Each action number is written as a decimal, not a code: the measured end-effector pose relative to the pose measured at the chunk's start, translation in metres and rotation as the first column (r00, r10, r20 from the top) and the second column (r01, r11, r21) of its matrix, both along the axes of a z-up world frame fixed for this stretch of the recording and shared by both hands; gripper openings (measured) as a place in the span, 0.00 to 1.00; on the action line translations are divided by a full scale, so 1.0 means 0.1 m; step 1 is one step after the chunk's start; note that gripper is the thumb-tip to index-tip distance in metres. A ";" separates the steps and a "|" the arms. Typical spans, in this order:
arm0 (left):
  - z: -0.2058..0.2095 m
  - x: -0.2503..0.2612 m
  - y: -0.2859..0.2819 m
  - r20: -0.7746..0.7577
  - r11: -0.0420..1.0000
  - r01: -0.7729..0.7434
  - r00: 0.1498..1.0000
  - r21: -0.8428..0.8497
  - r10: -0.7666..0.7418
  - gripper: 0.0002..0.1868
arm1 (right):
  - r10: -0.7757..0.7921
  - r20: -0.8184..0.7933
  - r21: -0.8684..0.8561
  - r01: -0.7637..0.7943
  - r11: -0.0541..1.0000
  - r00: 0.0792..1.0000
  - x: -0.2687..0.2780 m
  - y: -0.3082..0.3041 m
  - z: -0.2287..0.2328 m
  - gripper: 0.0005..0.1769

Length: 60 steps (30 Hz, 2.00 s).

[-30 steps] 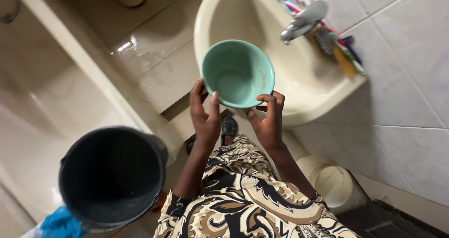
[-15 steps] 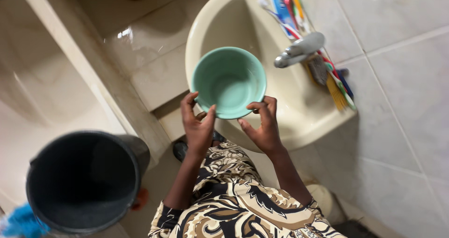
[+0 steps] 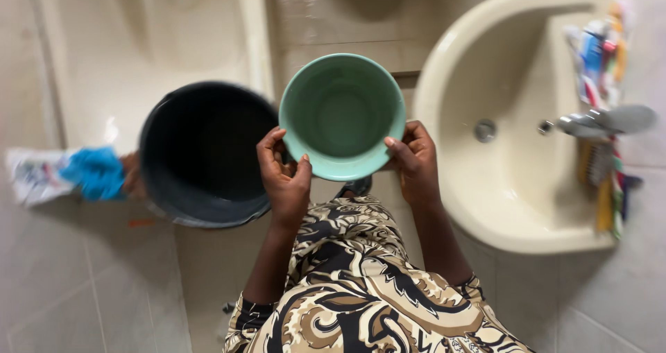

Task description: The person holds a small bowl under a faucet in a sink, moves it between a bucket and the sink, and then picks up and handles various small items like toothbrushes and a comb near the sink.

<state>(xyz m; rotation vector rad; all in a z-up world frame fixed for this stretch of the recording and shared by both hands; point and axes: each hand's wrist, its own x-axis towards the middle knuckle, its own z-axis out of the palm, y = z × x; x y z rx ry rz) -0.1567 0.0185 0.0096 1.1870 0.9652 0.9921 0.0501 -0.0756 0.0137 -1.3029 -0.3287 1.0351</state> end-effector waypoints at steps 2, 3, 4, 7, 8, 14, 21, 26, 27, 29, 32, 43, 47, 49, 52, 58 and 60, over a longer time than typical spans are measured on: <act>-0.10 -0.32 0.08 -0.022 0.998 -0.067 0.998 0.011 0.067 0.30 | 0.096 0.006 0.010 -0.096 0.995 0.995 -0.26 0.21 -0.12 0.12; -0.16 -0.47 0.12 -0.033 0.993 -0.114 0.993 0.008 0.114 0.29 | 0.160 0.020 0.022 -0.161 0.987 0.987 -0.39 0.30 -0.18 0.12; -0.22 -0.64 0.16 -0.043 0.987 -0.161 0.986 0.005 0.161 0.28 | 0.190 0.015 0.027 -0.191 0.981 0.982 -0.55 0.40 -0.23 0.12; -0.42 -1.10 0.25 -0.171 0.963 -0.270 0.950 -0.027 0.261 0.26 | 0.345 0.092 -0.045 -0.342 0.938 0.934 -1.04 0.70 -0.45 0.09; -0.48 -1.23 0.25 -0.176 0.957 -0.287 0.945 -0.031 0.277 0.26 | 0.395 0.177 -0.060 -0.391 0.919 0.902 -1.19 0.78 -0.54 0.08; -0.74 -1.81 0.27 -0.207 0.906 -0.421 0.883 0.042 0.420 0.22 | 0.560 0.685 -0.362 -0.448 0.817 0.466 -1.80 1.19 -0.93 0.14; -0.79 -2.08 0.25 -0.196 0.887 -0.461 0.869 0.015 0.455 0.19 | 0.464 0.886 -0.406 -0.447 0.797 0.024 -2.16 1.31 -1.15 0.10; -0.77 -2.18 0.25 -0.171 0.883 -0.470 0.868 0.016 0.466 0.18 | 0.586 0.802 -0.466 -0.491 0.736 0.117 -2.29 1.32 -1.46 0.14; -0.78 -2.19 0.24 -0.160 0.876 -0.482 0.864 0.016 0.478 0.17 | 0.635 0.755 -0.495 -0.496 0.714 0.161 -2.29 1.31 -1.55 0.15; -0.80 -2.22 0.24 -0.147 0.871 -0.492 0.860 0.014 0.488 0.16 | 0.696 0.653 -0.508 -0.509 0.695 0.299 -2.30 1.36 -1.77 0.17; -0.81 -2.26 0.23 -0.170 0.864 -0.503 0.850 0.018 0.498 0.16 | 0.716 0.342 -0.444 -0.567 0.694 0.608 -2.23 1.46 -2.05 0.19; -0.74 -2.31 0.28 -0.252 0.855 -0.505 0.818 0.116 0.517 0.24 | 0.325 -0.376 -0.288 -0.443 0.849 0.868 -1.95 1.31 -1.74 0.09; -0.66 -2.15 0.41 -0.237 0.904 -0.428 0.875 0.027 0.421 0.26 | 0.292 -0.451 -0.089 -0.368 0.926 0.843 -1.66 0.97 -1.44 0.19; -0.50 -1.98 0.40 0.010 0.935 -0.339 0.940 -0.104 0.342 0.24 | 0.304 -0.475 0.039 -0.325 0.945 0.826 -1.55 0.85 -1.25 0.18; -0.21 -1.67 0.35 -0.054 0.969 -0.233 0.972 -0.079 0.229 0.23 | 0.261 -0.491 0.089 -0.250 0.964 0.831 -1.33 0.64 -0.85 0.20; 0.17 -0.84 0.27 0.068 0.998 -0.042 0.997 -0.051 0.045 0.21 | 0.092 -0.380 0.069 -0.071 0.995 0.920 -0.79 0.11 -0.29 0.18; 0.21 -0.50 0.21 0.138 0.997 0.037 0.990 -0.065 -0.027 0.21 | 0.035 -0.333 0.117 0.005 0.993 0.942 -0.57 -0.08 -0.16 0.17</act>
